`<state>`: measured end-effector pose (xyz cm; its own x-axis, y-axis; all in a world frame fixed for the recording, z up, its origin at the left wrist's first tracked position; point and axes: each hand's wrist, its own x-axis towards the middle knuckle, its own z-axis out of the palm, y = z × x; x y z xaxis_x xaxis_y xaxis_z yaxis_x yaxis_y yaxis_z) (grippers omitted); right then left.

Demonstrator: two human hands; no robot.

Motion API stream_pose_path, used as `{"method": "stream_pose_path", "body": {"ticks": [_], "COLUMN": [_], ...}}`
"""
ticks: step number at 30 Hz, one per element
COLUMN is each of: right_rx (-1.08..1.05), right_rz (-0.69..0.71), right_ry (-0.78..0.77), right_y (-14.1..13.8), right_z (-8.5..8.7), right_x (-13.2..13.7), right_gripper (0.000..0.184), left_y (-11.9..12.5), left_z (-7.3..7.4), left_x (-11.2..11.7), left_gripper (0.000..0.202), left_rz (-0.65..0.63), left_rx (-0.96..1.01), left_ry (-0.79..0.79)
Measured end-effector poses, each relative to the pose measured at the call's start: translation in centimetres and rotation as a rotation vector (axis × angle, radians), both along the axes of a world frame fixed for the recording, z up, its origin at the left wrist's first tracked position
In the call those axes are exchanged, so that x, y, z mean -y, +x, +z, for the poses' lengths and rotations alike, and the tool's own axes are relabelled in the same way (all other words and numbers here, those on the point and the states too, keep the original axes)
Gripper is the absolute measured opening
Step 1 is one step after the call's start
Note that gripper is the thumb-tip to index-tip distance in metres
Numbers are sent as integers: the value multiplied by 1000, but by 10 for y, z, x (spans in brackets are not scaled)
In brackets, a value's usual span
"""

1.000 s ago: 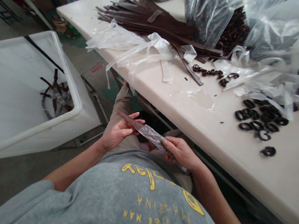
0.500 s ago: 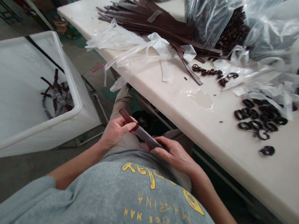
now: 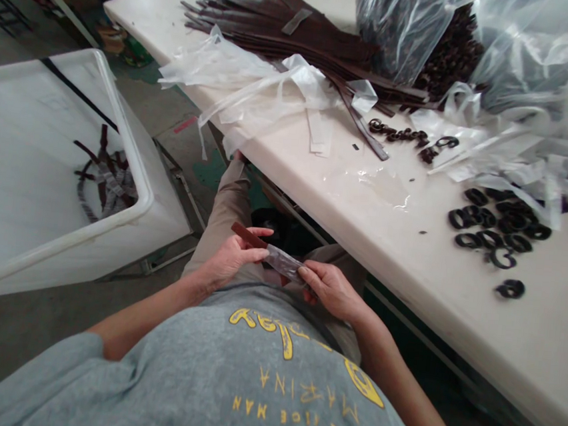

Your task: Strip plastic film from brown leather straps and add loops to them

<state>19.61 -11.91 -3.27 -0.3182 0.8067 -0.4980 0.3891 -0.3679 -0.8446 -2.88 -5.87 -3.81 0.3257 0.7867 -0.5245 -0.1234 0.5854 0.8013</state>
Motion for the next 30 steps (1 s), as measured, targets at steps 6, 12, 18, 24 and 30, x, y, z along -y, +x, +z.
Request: {"method": "stream_pose_path", "body": {"ticks": [6, 12, 18, 24, 30], "right_rx": [1, 100, 161, 71, 46], "right_rz": [-26, -70, -181, -194, -103], "right_ry": [-18, 167, 441, 258, 207], "right_y": [20, 23, -21, -10, 8], "right_z": [-8, -12, -12, -16, -19], "right_x": [11, 12, -5, -9, -10], "right_gripper": [39, 30, 30, 18, 11], "left_y": [-15, -15, 10, 1, -1], "left_z": [-3, 0, 5, 0, -4], "left_x": [-12, -15, -3, -6, -5], "left_gripper": [28, 33, 29, 28, 31], "left_rz": [35, -4, -24, 12, 43], "left_rx": [-82, -150, -55, -84, -78], "left_ry": [5, 52, -46, 21, -63]}}
